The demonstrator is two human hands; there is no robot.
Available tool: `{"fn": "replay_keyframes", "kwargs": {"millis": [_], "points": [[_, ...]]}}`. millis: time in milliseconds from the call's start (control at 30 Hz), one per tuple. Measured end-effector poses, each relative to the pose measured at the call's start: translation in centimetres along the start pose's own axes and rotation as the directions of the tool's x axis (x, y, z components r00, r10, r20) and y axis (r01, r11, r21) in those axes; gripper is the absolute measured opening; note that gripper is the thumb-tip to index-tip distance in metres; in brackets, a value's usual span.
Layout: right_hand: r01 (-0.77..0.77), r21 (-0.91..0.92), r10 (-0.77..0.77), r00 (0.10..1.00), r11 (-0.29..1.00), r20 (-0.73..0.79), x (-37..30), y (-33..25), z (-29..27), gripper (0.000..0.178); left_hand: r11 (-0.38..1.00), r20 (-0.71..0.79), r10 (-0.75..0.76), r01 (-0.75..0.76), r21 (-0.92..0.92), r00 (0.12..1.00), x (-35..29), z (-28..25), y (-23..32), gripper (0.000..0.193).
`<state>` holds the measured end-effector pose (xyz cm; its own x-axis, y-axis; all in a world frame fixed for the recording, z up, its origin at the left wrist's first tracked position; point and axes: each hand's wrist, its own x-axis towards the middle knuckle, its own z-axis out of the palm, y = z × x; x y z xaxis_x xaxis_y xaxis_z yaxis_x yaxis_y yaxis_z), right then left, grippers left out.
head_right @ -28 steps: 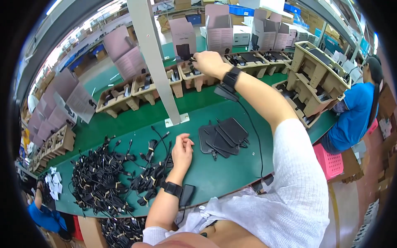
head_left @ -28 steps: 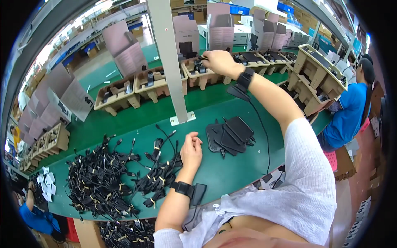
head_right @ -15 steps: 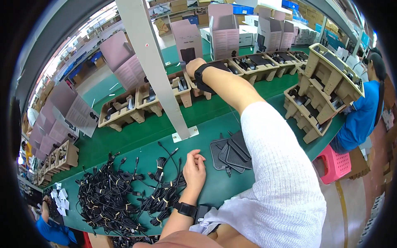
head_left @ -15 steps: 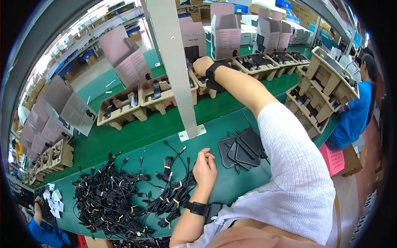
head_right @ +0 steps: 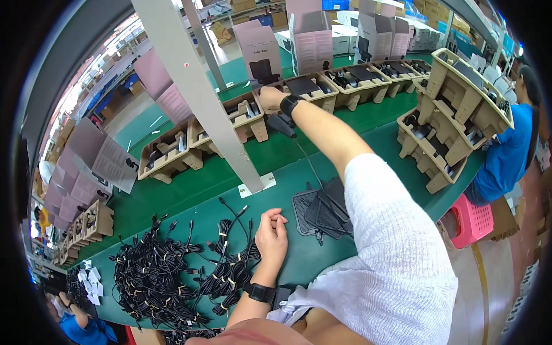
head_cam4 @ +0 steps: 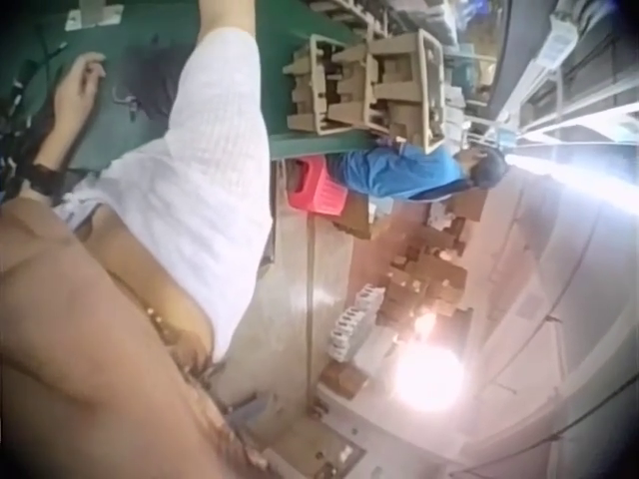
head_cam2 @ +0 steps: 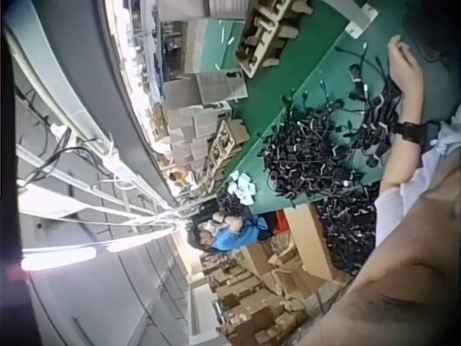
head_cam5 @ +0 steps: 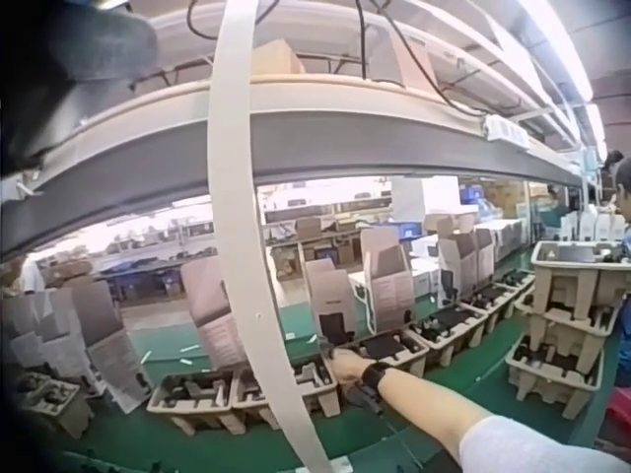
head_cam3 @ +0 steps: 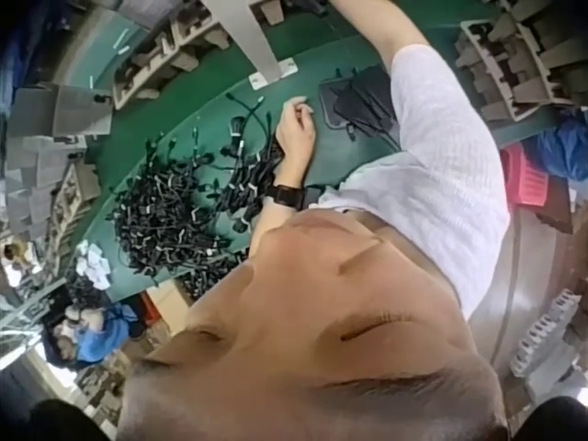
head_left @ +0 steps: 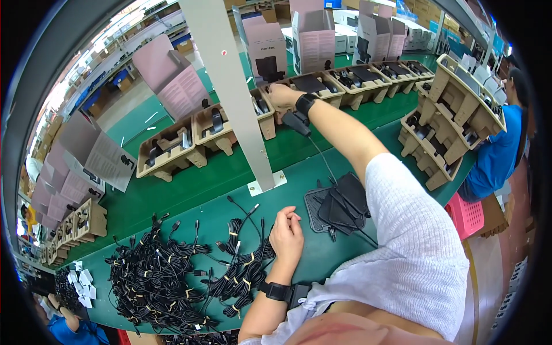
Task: The person picks up a cable and a black component, connects them, and places the assembly into a cardboard tray. They repeat this process multiple times, occasionally moving stacks of components and cables on the table.
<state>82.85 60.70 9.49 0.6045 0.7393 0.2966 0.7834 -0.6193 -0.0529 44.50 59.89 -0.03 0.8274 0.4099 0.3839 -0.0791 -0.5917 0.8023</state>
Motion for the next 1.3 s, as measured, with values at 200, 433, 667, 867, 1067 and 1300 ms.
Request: {"fn": "replay_keyframes", "kwargs": {"millis": [200, 433, 667, 867, 1067, 1300], "points": [[-0.140, 0.039, 0.144, 0.983, 0.989, -0.116, -3.9, -2.2, -1.3, 0.027, 1.000, 0.012, 0.019, -0.019, -0.003, 1.000, -0.6, -0.3, 0.5, 0.016], [-0.071, -0.354, 0.078, 0.997, 0.932, 0.005, -4.9, -2.7, -3.6, 0.070, 1.000, 0.001, 0.011, -0.011, -0.004, 1.000, -0.4, 0.2, -0.2, 0.010], [-0.235, -0.261, 0.213, 0.971, 0.936, -0.111, -5.2, 0.1, -2.2, 0.070, 0.997, 0.044, -0.006, 0.009, -0.079, 0.999, 0.9, 0.5, -0.1, 0.010], [0.018, -0.281, -0.116, 0.934, 0.960, -0.338, -14.7, -1.2, -3.8, 0.033, 0.994, 0.083, -0.057, 0.065, -0.091, 0.995, 0.4, 0.1, -0.1, 0.011], [-0.098, -0.123, 0.145, 0.869, 0.988, 0.474, -28.0, -3.3, -9.3, 0.076, 1.000, 0.073, -0.023, 0.023, -0.001, 0.997, -0.1, 0.3, -0.5, 0.010], [-0.321, 0.163, 0.213, 0.858, 0.933, 0.467, -33.6, -1.7, -6.6, 0.080, 0.985, 0.084, 0.076, -0.088, 0.150, 0.994, -0.2, 0.6, 0.4, 0.010]]}}
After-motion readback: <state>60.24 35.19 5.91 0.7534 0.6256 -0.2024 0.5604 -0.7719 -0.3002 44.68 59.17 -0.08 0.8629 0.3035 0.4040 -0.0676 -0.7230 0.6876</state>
